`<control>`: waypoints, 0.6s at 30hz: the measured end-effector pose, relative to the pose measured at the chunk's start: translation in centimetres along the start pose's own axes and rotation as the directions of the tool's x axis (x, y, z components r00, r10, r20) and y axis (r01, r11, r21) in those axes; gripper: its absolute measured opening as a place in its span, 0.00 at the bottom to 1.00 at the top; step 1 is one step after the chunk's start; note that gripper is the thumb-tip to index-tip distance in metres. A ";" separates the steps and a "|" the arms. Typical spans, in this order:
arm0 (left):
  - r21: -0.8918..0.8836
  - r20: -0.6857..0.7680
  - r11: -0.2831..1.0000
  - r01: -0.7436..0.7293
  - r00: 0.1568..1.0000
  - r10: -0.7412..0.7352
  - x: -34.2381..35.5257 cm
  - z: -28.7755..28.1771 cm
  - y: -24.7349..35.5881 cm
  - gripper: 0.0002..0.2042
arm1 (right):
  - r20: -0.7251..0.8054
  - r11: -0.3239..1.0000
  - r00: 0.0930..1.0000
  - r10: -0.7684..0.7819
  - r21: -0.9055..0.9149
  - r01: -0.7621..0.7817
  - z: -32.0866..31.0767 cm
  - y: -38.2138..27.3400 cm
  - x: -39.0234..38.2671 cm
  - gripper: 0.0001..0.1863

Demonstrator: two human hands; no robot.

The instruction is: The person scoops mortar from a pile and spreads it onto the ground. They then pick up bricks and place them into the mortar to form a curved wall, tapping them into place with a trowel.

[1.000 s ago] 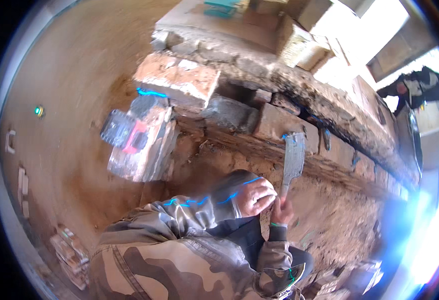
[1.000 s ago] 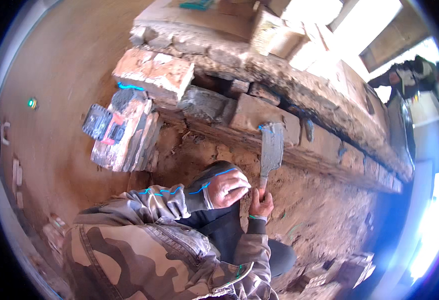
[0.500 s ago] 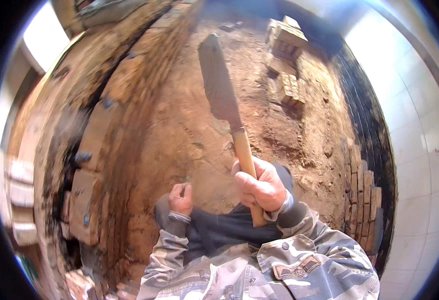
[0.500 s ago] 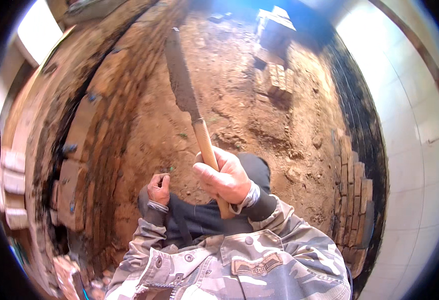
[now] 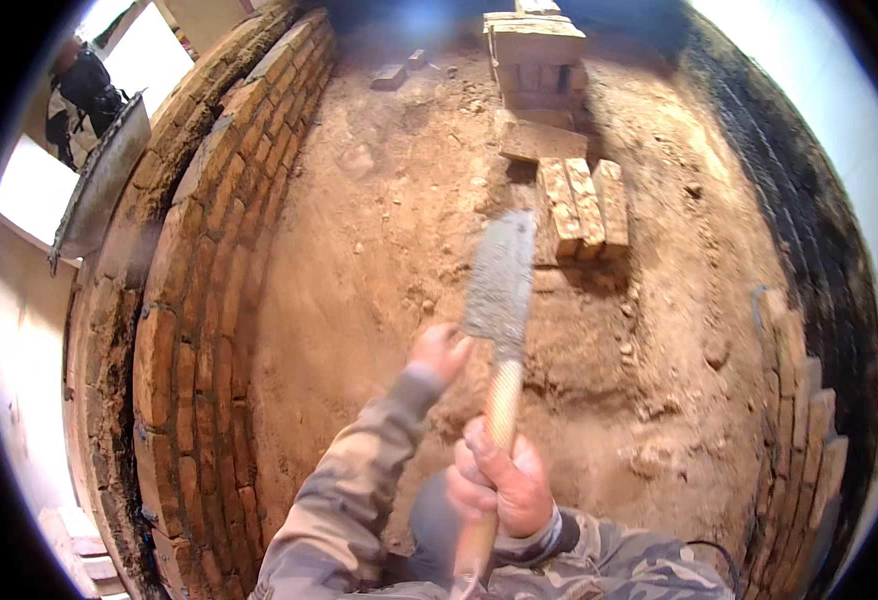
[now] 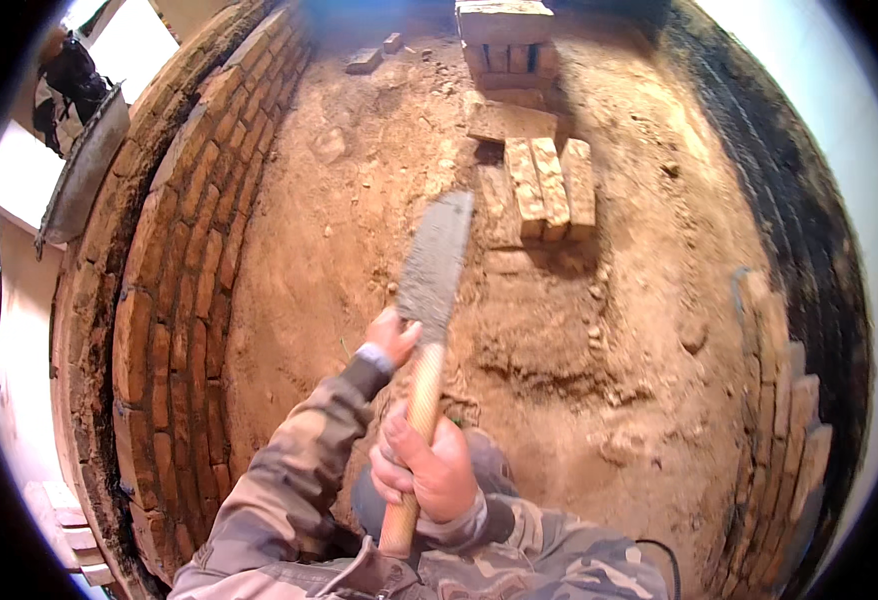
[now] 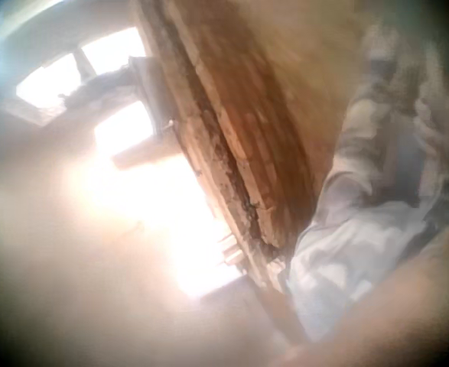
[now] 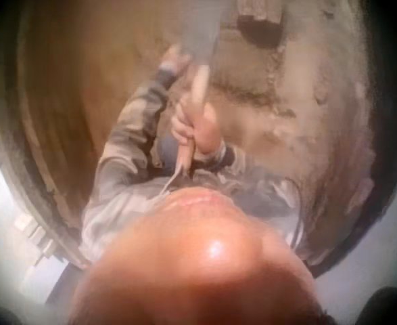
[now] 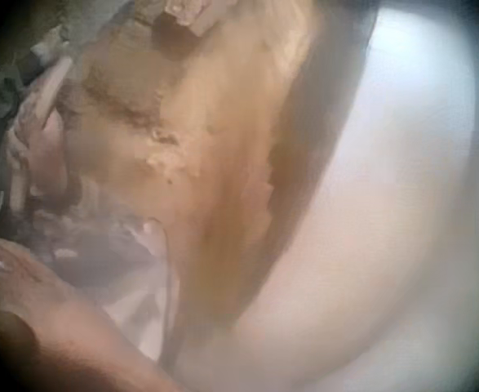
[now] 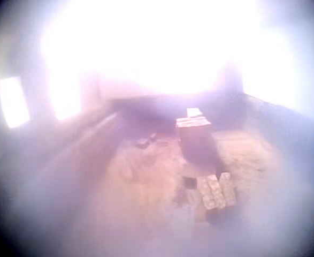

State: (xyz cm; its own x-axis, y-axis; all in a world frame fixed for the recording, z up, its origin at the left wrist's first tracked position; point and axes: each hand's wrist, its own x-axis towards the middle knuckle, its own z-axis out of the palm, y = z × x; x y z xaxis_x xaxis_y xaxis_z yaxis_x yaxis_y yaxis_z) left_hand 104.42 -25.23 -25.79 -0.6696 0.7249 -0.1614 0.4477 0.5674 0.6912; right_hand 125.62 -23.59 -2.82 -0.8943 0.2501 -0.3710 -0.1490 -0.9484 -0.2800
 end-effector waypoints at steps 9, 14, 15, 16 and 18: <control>-0.074 -0.053 0.992 0.102 0.993 -0.106 23.3 11.3 15.5 0.59 | -0.085 0.934 0.949 -0.304 0.172 0.314 -7.3 -9.8 4.2 0.07; -0.123 -0.105 0.976 0.179 0.976 -0.193 26.0 13.1 18.1 0.57 | -0.095 0.903 0.919 -0.382 0.171 0.393 -9.6 -12.5 4.7 0.08; -0.109 -0.131 0.984 0.144 0.979 -0.158 26.3 13.9 17.7 0.57 | -0.084 0.909 0.924 -0.374 0.165 0.383 -10.2 -12.9 4.5 0.07; -0.128 -0.124 0.982 0.136 0.981 -0.152 26.3 14.0 17.7 0.57 | -0.088 0.913 0.927 -0.365 0.160 0.375 -10.4 -13.2 4.4 0.07; -0.167 -0.115 0.979 0.119 0.984 -0.139 26.2 13.8 17.6 0.57 | -0.093 0.922 0.934 -0.345 0.150 0.356 -10.5 -13.9 4.1 0.07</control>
State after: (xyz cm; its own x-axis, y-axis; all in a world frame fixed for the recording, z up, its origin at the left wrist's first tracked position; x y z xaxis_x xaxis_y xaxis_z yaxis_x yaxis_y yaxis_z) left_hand 102.98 9.16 -27.59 -0.7893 0.5890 -0.1736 0.2594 0.5760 0.7752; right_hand 128.43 -7.32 -9.80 -0.7447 0.5788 -0.3322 -0.5190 -0.8152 -0.2571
